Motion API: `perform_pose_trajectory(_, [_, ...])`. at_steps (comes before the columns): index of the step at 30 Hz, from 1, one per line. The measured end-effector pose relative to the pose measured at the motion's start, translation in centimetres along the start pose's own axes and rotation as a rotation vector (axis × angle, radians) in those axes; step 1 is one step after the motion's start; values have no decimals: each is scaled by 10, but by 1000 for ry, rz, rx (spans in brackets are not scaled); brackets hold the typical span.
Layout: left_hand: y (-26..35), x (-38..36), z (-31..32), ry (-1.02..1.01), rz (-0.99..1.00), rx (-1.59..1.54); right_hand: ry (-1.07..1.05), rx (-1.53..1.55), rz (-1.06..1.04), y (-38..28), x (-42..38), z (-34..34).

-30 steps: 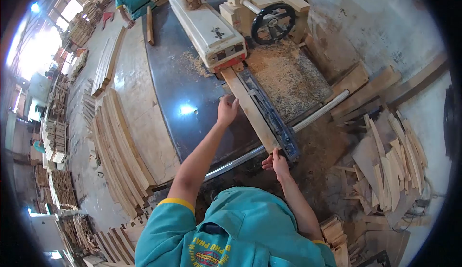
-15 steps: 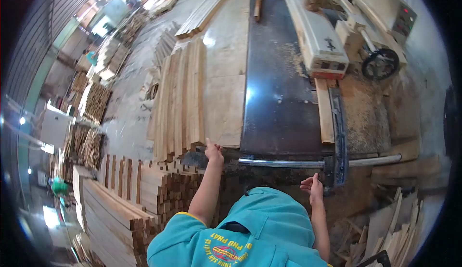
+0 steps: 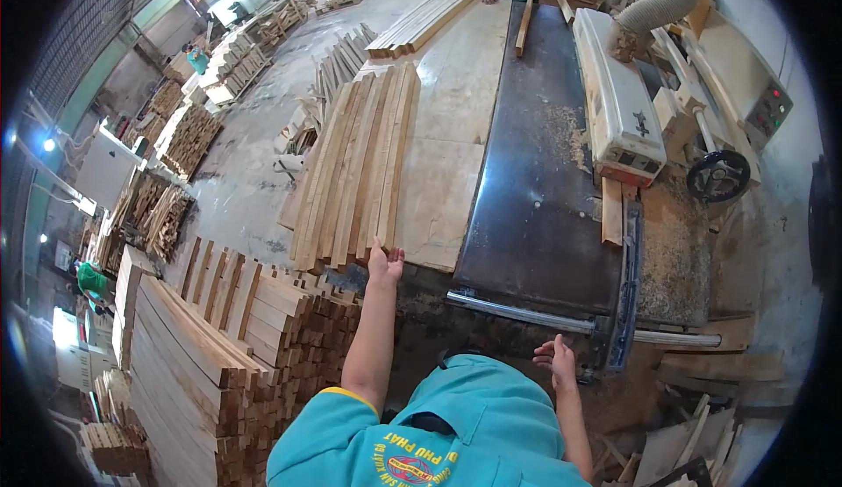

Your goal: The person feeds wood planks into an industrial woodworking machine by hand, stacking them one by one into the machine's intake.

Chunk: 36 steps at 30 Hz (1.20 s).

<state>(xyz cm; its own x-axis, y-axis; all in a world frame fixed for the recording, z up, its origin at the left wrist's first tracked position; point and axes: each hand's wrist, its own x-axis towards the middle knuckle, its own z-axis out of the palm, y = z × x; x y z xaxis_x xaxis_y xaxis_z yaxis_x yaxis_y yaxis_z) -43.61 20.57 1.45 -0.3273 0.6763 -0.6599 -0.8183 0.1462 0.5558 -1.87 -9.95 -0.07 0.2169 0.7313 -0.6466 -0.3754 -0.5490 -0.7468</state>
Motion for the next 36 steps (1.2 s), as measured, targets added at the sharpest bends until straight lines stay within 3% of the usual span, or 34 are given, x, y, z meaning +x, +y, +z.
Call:
perform_pose_trajectory(6, [-23,7,22,67,-250,-210,-19,-32,22,0,-5,7])
perform_pose_trajectory(8, [-43,32,22,-129,-243,-125,-16,-35,15,-2,-7,8])
perform_pose_trajectory(10, [-55,30,28,-171,-224,-44,1,-67,13,-4,-10,7])
perform_pose_trajectory(12, [-72,27,30,-375,-114,34,1,-62,9,-9,-11,6])
perform_pose_trajectory(14, [-81,-3,40,-388,-93,22,14,-61,11,-11,-12,6])
perform_pose_trajectory(16, [-84,-30,45,-521,-146,222,17,-56,-1,-13,-9,7])
perform_pose_trajectory(18, [-98,-59,47,-530,-128,263,-33,-80,-46,-17,-4,11])
perform_pose_trajectory(23, [-126,-137,32,-630,-285,736,-138,-109,-112,-41,7,37])
perform_pose_trajectory(28, [-160,-183,-12,-950,-512,1014,-183,-30,-240,-52,8,61])
perform_pose_trajectory(30, [-165,-204,-20,-1101,-595,1077,-211,48,-398,-43,11,60])
perform_pose_trajectory(32, [-165,-206,-18,-1321,-564,1497,-129,-78,-457,-34,3,46])
perform_pose_trajectory(33, [-164,-210,-15,-1366,-451,1589,-95,-79,-407,-28,-4,33])
perform_pose_trajectory(34, [-167,-207,-13,-1379,-463,1594,-58,-79,-358,-21,-12,21])
perform_pose_trajectory(36, [-179,-199,-7,-1168,-8,1586,57,11,-332,-3,-29,1])
